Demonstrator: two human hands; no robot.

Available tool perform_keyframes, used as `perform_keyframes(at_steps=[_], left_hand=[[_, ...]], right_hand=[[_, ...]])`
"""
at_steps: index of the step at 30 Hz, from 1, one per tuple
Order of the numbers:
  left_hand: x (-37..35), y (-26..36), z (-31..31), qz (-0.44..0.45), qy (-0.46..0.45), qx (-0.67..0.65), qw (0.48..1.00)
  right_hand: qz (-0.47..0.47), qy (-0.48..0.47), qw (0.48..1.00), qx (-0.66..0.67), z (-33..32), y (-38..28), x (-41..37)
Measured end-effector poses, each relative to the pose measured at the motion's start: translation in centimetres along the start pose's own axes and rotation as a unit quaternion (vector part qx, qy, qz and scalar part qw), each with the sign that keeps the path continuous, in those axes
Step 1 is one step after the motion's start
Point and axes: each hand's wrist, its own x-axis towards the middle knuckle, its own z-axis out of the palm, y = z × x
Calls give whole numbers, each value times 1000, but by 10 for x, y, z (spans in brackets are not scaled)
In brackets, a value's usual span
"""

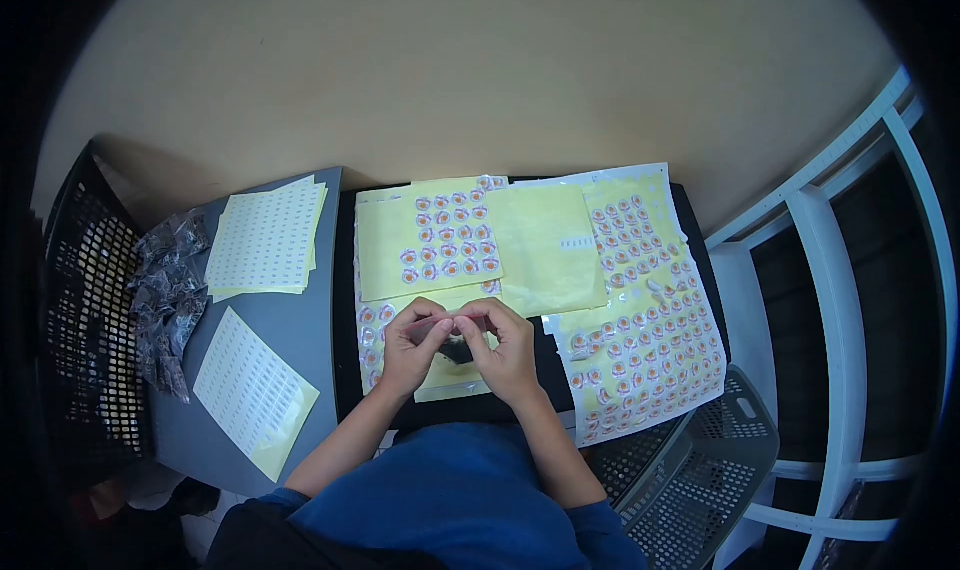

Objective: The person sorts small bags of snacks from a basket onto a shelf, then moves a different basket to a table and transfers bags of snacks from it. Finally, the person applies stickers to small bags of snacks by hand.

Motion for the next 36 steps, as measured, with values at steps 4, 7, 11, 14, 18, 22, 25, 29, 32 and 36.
perform_keyframes(at_steps=[4,7,11,14,18,22,25,29,32,36], left_hand=[[-1,6,-1,11,2,44,999],[0,9,0,38,-3,57,998],[0,8,-1,37,-3,61,997],[1,11,-1,39,-6,65,997],[3,10,-1,40,-3,72,997],[2,7,-2,37,4,92,995],[3,5,-2,48,9,94,994],[3,3,-5,39,3,95,995],[2,6,-4,3,-11,53,999],[2,6,-7,34,0,114,993]], right_hand=[[-30,6,999,-38,0,1,-2],[-43,0,997,-67,0,-2,-2],[-43,-15,995,-92,-2,-4,0],[-44,-21,994,-96,-2,-5,2],[-62,-4,986,-157,-8,-7,6],[-86,14,978,-190,-19,-12,10],[-95,-2,976,-198,-23,-10,12],[-86,-15,977,-197,-27,-7,14],[-86,-28,973,-214,-31,-9,14],[-90,-19,969,-229,-37,-12,15]])
